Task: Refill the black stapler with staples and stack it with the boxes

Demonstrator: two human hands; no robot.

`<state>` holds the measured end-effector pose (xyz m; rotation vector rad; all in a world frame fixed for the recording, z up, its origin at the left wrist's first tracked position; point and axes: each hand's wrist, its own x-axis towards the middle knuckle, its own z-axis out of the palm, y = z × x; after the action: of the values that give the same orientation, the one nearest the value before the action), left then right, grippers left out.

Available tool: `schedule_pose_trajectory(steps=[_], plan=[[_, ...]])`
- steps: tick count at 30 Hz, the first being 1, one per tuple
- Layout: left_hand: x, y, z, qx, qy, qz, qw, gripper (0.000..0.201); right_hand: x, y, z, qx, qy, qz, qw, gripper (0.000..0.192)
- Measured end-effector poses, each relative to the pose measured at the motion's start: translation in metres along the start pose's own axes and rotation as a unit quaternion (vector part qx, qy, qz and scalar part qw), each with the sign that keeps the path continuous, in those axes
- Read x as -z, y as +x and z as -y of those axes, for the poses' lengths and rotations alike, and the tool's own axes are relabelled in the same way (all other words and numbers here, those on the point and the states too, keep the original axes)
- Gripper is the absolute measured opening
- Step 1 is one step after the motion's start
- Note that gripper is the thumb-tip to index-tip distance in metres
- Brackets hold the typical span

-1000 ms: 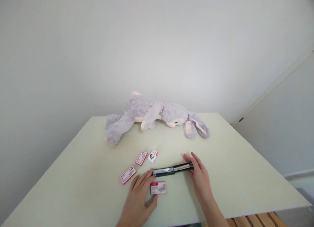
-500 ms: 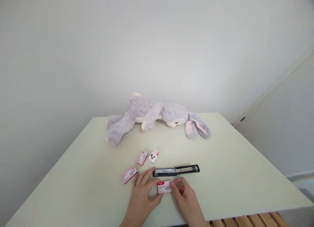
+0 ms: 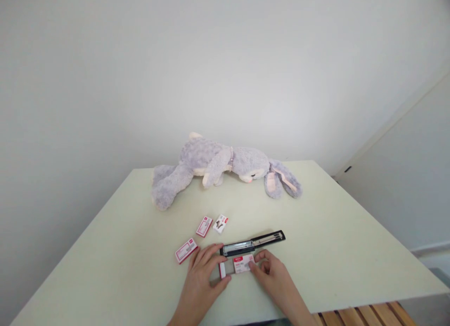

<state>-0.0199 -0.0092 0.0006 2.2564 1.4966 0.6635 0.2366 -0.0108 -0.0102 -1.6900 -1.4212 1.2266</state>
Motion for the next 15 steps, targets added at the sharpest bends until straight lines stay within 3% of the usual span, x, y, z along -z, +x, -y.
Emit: schedule_pose_trajectory(steps=[4, 8, 12, 15], plan=[[-0.002, -0.002, 0.002, -0.006, 0.009, -0.007, 1.0, 0.049, 0.009, -0.007, 0.021, 0.055, -0.07, -0.05, 0.995, 0.037], [-0.005, -0.003, 0.002, -0.006, 0.022, -0.009, 1.0, 0.049, -0.002, -0.002, 0.043, 0.1, -0.081, -0.017, 0.992, 0.04], [-0.004, -0.003, 0.0, -0.001, 0.02, 0.002, 1.0, 0.05, -0.027, 0.01, 0.049, 0.102, 0.017, 0.029, 0.994, 0.042], [-0.002, -0.002, -0.001, 0.004, 0.018, 0.006, 1.0, 0.052, -0.045, 0.016, 0.049, 0.089, 0.094, 0.022, 0.991, 0.044]])
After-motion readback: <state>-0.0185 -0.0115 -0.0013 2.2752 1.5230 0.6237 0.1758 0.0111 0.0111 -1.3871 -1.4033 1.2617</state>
